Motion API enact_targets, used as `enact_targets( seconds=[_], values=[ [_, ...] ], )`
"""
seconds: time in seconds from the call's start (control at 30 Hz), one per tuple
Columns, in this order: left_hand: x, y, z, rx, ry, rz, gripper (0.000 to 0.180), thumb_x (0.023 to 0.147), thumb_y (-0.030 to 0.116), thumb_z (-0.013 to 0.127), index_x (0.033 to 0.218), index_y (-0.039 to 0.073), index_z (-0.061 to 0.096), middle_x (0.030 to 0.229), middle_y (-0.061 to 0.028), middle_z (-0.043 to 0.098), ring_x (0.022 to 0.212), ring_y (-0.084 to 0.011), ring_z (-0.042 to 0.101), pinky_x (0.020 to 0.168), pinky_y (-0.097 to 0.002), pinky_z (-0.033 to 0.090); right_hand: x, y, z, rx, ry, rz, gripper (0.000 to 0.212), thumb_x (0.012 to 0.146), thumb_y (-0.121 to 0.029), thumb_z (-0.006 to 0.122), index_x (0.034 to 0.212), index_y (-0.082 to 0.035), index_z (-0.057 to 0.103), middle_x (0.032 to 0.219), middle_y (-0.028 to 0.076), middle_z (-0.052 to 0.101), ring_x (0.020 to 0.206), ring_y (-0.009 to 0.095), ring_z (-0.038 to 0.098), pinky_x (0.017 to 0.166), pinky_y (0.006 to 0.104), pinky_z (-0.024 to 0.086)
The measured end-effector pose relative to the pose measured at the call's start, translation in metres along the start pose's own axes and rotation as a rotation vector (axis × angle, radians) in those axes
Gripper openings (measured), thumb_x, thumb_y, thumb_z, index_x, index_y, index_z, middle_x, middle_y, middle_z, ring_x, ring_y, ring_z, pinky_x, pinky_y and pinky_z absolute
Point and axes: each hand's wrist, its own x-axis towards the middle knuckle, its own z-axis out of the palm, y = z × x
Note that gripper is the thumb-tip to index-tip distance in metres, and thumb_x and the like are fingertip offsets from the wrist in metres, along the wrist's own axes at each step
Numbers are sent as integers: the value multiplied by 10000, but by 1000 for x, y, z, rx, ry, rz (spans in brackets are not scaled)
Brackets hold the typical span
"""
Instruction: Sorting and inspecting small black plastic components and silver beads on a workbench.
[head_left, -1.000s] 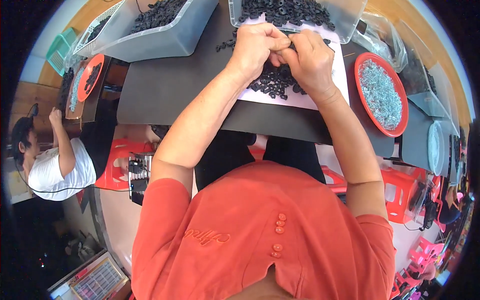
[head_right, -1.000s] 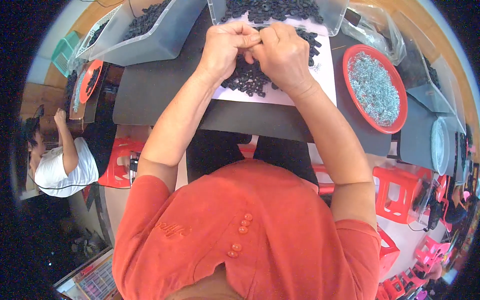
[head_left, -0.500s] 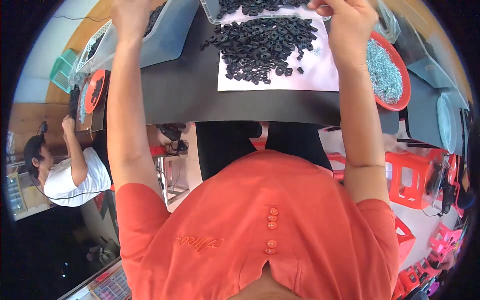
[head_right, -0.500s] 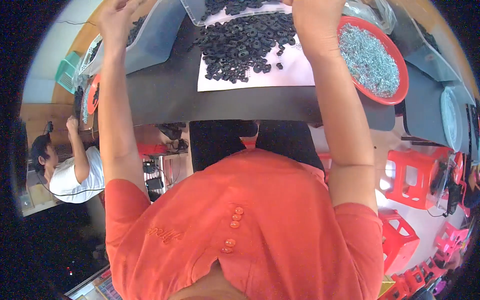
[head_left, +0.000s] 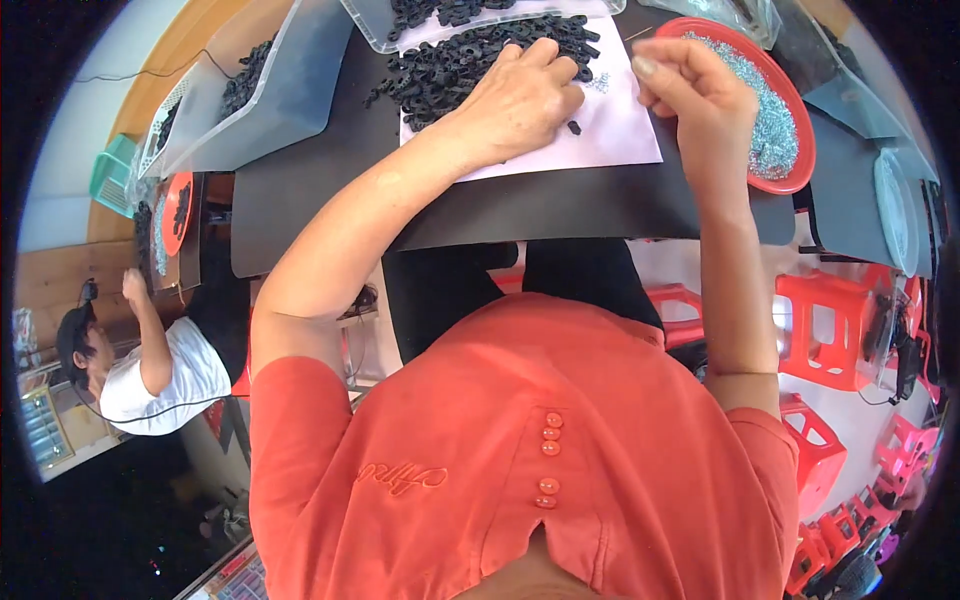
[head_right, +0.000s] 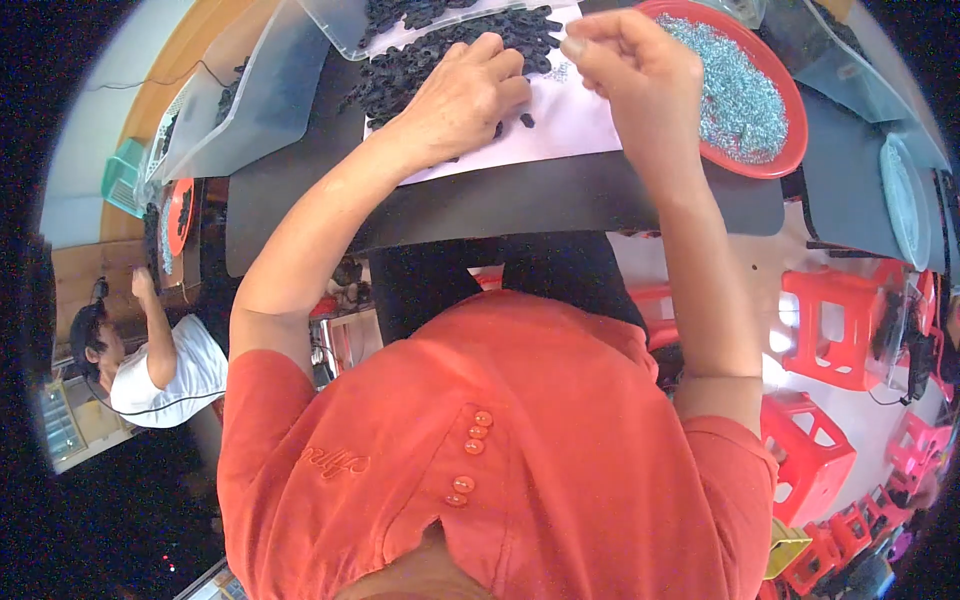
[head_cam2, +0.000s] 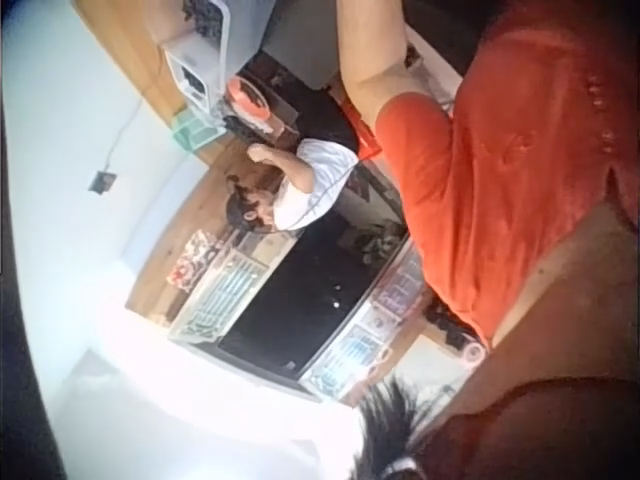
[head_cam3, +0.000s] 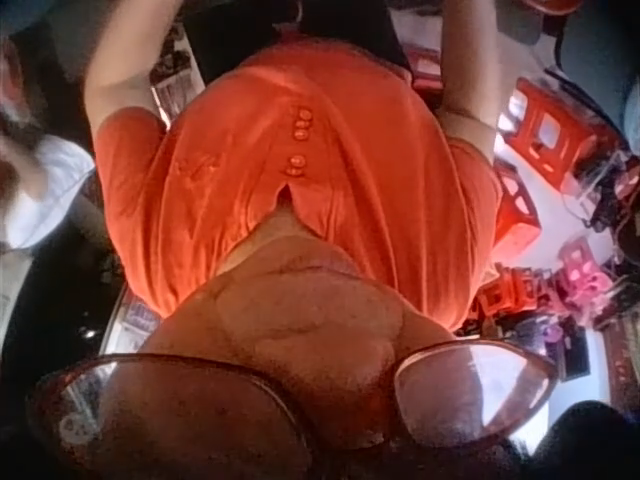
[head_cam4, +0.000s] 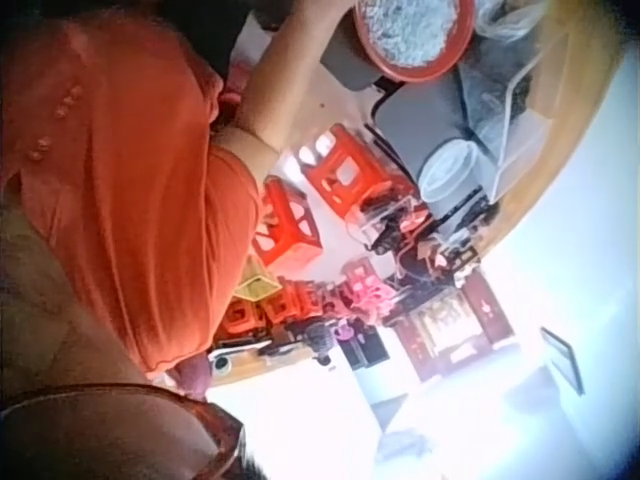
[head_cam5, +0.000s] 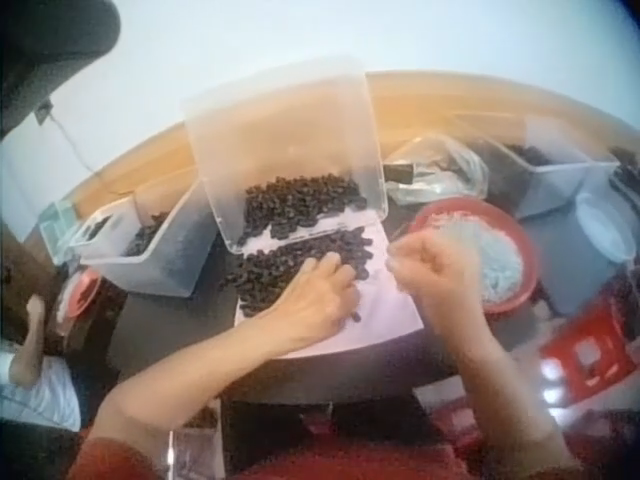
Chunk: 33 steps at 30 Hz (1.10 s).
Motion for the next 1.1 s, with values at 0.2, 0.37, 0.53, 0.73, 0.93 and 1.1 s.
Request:
enact_targets(
  seconds=[0.2,0.37,0.53,0.73,0.93,1.1],
  values=[
    [1,-1,5,-15,2,-31,76,760,88,655,827,52,655,889,-59,558,932,-251,507,755,-393,407,-18,20,-7,-45,17,55,124,850,-98,712,938,-11,701,709,-9,641,630,43,567,571,195,460],
    [2,2,8,35,17,-10,73,753,88,649,818,55,648,887,-61,554,936,-253,503,768,-398,401,-19,20,-5,-79,3,28,112,853,-99,698,932,-18,705,709,-3,646,632,49,575,572,200,464],
    [5,-7,-2,-42,152,-135,54,778,80,638,820,66,670,834,-48,582,867,-229,568,724,-340,468,-11,21,7,-97,-39,24,135,848,-113,691,938,-14,706,717,9,653,637,61,587,572,209,472],
    [19,-10,-48,-1315,180,-852,109,879,92,646,800,18,649,731,-54,649,599,-124,562,581,-240,436,14,4,36,112,-172,4,204,893,-121,647,1058,-14,700,835,13,669,751,68,608,631,201,456],
    [-7,-30,-66,-1844,203,-849,136,918,126,612,911,-9,626,781,-93,631,674,-171,587,645,-274,470,33,-25,66,18,-178,15,90,869,-44,654,941,5,678,746,12,657,635,56,563,567,201,460],
    [-21,-14,-62,-1346,255,-938,118,815,132,668,827,14,671,769,-88,630,720,-211,604,660,-318,484,35,-17,69,-25,-203,-44,58,861,-28,655,904,9,666,726,7,648,610,59,555,555,203,455]
  ],
)
